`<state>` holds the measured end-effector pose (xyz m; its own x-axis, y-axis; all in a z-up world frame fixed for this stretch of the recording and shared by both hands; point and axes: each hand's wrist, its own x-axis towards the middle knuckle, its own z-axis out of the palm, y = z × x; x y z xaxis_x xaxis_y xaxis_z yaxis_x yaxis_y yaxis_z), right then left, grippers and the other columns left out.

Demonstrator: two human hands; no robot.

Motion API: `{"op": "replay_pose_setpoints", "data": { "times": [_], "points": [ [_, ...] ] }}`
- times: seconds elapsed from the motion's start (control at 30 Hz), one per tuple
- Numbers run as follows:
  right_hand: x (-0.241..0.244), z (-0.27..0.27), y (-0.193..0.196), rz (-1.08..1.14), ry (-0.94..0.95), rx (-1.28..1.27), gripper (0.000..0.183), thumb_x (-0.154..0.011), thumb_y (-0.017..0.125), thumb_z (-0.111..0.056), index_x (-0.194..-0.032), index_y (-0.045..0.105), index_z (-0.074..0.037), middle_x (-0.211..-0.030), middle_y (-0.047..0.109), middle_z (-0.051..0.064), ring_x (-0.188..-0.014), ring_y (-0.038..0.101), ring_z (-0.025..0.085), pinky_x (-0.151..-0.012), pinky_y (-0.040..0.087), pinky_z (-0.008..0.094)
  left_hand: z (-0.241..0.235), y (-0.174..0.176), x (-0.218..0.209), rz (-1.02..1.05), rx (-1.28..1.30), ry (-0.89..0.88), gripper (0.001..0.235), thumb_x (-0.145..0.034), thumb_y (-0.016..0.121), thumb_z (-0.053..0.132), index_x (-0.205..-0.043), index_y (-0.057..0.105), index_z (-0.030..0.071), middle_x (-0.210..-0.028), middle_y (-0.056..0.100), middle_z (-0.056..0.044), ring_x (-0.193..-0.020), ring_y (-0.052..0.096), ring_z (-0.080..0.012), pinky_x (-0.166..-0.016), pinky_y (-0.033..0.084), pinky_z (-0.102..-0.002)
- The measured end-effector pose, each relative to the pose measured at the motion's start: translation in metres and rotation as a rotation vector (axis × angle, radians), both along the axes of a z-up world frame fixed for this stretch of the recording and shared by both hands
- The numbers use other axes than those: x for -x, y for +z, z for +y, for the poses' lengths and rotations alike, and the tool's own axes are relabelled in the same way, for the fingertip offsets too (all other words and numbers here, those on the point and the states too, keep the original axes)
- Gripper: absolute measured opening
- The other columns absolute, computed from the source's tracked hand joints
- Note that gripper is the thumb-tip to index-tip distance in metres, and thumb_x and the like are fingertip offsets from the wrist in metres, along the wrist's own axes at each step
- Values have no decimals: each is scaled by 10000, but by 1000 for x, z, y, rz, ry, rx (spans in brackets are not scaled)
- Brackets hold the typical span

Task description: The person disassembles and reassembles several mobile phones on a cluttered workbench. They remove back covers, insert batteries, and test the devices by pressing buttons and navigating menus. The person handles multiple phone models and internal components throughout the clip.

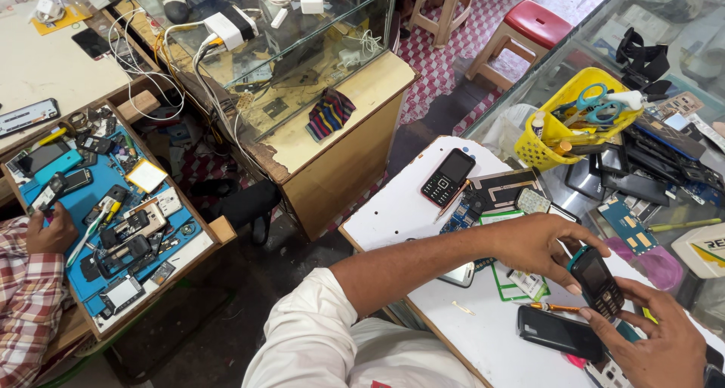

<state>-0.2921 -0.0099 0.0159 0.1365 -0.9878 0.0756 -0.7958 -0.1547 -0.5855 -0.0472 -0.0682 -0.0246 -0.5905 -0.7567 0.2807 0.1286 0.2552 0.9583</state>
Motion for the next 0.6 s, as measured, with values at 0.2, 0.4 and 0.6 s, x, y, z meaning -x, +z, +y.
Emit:
{"op": "replay_pose_setpoints", "data": {
  "times": [0.2,0.4,0.6],
  "points": [
    [-1,1,1,-37,32,3,640,-709,852,-48,-1304,633,40,-1225,639,181,-1079,705,239,-896,616,391,2,2,0,-12,17,2,735,-735,908,174,-1402,602,138,-1198,755,-132,-922,808,-202,-733,660,-305],
    [-2,4,2,17,39,36,629,-717,859,-57,-1299,640,39,-1202,642,183,-1072,708,238,-892,617,377,3,-1,1,-73,53,57,655,-798,880,316,-1377,634,136,-1249,742,-128,-918,816,-211,-742,661,-326],
    [-5,6,1,23,99,144,622,-719,867,-98,-1286,650,39,-1191,645,162,-1065,710,218,-880,623,345,-2,-10,8,47,26,42,587,-876,830,274,-1393,609,108,-1273,712,-130,-961,788,-202,-814,661,-312]
  ]
}}
